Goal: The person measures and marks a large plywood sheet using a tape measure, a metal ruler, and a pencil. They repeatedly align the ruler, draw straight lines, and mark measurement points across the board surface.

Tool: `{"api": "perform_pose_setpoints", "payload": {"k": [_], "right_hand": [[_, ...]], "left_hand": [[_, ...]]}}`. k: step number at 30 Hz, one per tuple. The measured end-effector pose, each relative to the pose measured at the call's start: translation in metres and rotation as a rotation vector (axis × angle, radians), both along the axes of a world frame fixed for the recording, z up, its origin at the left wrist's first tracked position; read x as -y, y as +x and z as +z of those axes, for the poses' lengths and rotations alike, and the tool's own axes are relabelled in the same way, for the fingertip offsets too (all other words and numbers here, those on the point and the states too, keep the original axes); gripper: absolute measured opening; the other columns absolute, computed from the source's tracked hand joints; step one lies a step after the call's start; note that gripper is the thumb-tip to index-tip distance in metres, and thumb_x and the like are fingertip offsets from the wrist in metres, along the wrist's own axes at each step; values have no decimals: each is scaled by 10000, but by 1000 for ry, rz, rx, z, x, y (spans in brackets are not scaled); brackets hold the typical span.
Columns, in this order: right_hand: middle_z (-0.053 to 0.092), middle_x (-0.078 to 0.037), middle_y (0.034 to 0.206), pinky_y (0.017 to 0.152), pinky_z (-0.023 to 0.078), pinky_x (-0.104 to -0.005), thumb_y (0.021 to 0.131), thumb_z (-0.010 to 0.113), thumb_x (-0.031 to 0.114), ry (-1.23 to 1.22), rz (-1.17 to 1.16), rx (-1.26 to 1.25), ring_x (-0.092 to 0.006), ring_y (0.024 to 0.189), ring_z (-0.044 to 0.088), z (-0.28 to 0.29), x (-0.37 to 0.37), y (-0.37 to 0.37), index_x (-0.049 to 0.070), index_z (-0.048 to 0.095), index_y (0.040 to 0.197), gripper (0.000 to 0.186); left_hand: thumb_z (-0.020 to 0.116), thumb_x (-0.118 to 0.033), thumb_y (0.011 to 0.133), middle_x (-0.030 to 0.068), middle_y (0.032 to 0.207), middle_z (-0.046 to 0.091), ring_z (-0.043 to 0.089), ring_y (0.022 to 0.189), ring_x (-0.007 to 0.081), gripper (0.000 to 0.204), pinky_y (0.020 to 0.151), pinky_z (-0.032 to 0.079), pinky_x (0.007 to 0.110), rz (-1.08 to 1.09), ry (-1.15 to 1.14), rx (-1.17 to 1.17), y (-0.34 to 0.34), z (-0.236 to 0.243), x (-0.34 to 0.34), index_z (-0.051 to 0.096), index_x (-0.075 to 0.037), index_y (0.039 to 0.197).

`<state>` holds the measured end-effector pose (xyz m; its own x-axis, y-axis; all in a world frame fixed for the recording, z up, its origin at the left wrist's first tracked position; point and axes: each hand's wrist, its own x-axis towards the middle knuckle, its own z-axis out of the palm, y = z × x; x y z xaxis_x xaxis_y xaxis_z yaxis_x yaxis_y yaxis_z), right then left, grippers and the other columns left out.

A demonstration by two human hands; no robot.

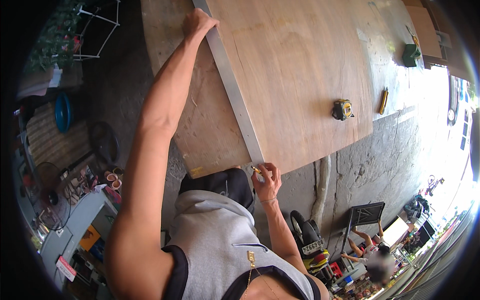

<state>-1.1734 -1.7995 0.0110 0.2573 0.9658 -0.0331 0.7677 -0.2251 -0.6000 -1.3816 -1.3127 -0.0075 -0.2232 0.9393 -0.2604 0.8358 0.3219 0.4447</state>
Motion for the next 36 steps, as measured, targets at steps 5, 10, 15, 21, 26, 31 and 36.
{"api": "perform_pose_setpoints", "payload": {"k": [5,10,15,21,26,31,36], "right_hand": [[635,-94,971,762,527,-393,617,766,29,30,30,-9,-274,881,632,-2,2,3,104,720,973,367],[616,-99,1040,771,522,-407,605,771,24,21,92,-18,-292,926,609,-6,6,7,115,686,1065,476],[617,-96,1032,771,521,-404,603,770,28,45,109,-13,-287,920,608,-8,5,9,117,686,1065,478],[617,-97,1026,766,520,-403,592,772,31,66,114,-2,-281,911,607,-10,6,10,127,682,1074,499],[616,-98,1022,756,521,-405,584,776,30,96,126,-17,-281,898,609,-12,6,11,138,678,1077,514],[609,-97,1010,748,523,-405,576,783,31,114,118,-16,-278,888,610,-15,9,12,143,679,1074,521],[638,-97,953,743,530,-392,593,770,38,121,80,-20,-271,849,635,-12,6,9,118,726,973,391]], "left_hand": [[791,-283,648,184,873,719,710,864,315,327,755,577,414,-7,-39,-73,8,6,2,714,-15,818],[764,-256,673,176,1034,707,686,980,332,367,836,567,425,205,-112,-115,27,28,-1,710,-57,976],[751,-268,681,140,1055,707,673,1014,340,392,859,557,423,91,-2,-104,15,4,6,705,-125,1043],[676,-302,744,132,1073,708,671,1040,323,372,862,544,422,84,-107,-146,21,10,7,705,-141,1079],[623,-282,783,141,1094,706,670,1058,311,349,869,535,422,70,-94,-231,35,19,15,710,-114,1076],[627,-253,774,154,1085,705,672,1049,327,325,859,538,422,11,-83,-193,32,21,17,717,-97,1045],[631,-218,760,167,1055,709,671,1035,351,298,856,542,433,-39,-41,-150,27,25,22,723,-66,1000]]}}
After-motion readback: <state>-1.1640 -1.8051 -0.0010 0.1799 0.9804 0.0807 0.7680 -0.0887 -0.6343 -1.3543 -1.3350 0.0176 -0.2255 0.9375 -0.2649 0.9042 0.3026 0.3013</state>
